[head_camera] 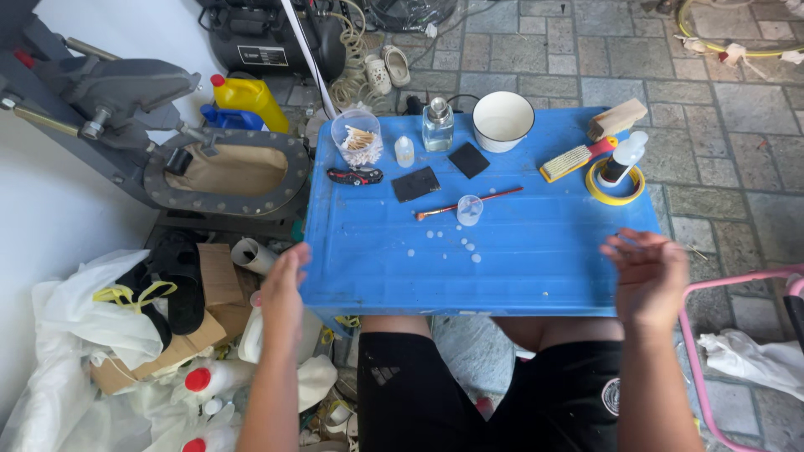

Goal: The person pours white paint into a small cup, then uses a paintbrush to apply white paint along the midsole of a black sneaker with yellow tape masking. The person repeatedly dips the brush and paints the exposed midsole area.

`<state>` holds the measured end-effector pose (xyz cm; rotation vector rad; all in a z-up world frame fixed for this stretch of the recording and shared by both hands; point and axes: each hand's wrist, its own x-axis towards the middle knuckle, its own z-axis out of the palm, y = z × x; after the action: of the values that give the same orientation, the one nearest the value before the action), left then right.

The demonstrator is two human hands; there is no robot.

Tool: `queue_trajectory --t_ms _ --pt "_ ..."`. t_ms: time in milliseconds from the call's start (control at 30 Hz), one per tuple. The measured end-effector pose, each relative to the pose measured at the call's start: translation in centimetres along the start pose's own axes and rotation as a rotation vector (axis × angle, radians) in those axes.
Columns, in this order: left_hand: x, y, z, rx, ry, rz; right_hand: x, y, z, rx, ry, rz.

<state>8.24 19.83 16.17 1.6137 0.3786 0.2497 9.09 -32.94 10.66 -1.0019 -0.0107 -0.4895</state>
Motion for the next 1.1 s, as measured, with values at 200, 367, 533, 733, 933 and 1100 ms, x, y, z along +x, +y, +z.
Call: queue_trajectory --t_ms 200,367,533,733,933,1100 --pt "5.5 -2.4 -2.3 0.325 -0.076 -0.338 2.8 -1.7 -8.8 -0.893 0.259 -0.064" --pt "6.3 -4.7 -2.2 0.208 -0.2 -0.33 3.6 0.3 -12.2 -0.596 0.179 0.427" --pt "5.0 -3.3 -1.6 0.281 -0.186 -0.311 2.0 -0.8 -11.8 -0.595 0.228 0.481" --pt "2.6 -1.1 -1.6 0.31 -0.116 -0.352 -2.4 -2.9 -11.6 -0.514 0.33 0.582" --pt "0.8 -1.8 -2.0 0.318 -0.046 -0.399 -5.9 -4.6 -14.7 -0.499 0.33 0.564" --pt "-0.2 -4.1 -3.9 0.289 -0.083 -0.324 -8.7 -5.3 -17.2 -0.498 0.318 0.576"
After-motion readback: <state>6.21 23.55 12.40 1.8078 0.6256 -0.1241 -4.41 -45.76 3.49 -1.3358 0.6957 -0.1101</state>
